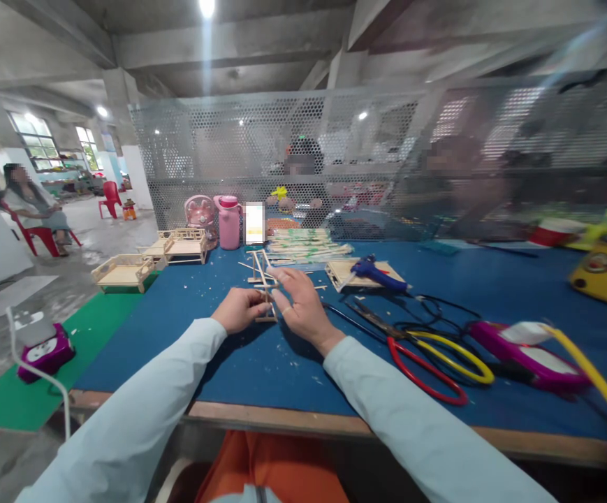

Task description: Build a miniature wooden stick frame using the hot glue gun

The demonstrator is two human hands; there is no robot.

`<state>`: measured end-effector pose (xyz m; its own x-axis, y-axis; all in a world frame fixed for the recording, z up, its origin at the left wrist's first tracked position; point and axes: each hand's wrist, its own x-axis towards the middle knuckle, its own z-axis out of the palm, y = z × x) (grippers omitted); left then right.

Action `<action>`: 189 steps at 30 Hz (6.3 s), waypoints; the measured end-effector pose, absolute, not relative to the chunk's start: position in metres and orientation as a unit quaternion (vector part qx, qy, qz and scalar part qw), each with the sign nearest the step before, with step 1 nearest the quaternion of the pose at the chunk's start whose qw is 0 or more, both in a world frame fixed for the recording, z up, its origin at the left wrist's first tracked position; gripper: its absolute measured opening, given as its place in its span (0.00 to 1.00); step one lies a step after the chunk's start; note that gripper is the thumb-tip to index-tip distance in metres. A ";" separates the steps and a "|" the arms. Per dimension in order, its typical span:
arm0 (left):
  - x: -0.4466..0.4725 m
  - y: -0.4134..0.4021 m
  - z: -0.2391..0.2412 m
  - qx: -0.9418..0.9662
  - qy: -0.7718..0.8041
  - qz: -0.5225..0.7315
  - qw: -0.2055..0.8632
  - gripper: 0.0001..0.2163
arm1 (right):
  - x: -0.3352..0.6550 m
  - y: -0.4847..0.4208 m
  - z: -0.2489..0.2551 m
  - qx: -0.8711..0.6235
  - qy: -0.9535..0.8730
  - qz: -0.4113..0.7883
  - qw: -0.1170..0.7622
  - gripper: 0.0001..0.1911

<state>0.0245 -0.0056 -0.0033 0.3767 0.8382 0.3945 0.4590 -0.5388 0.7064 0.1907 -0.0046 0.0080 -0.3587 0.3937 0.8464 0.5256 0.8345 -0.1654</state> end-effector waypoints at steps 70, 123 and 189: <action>0.034 -0.016 -0.003 0.742 0.356 0.566 0.054 0.25 | 0.196 -0.002 0.009 -0.297 -0.807 -0.091 0.502 0.09; -0.012 -0.012 0.040 0.841 0.376 0.388 0.035 0.07 | 0.218 0.019 0.012 -0.410 -0.668 0.094 0.614 0.19; -0.060 0.026 -0.007 0.564 0.614 0.433 0.341 0.17 | 0.209 0.009 0.051 -0.498 -0.811 0.139 0.275 0.17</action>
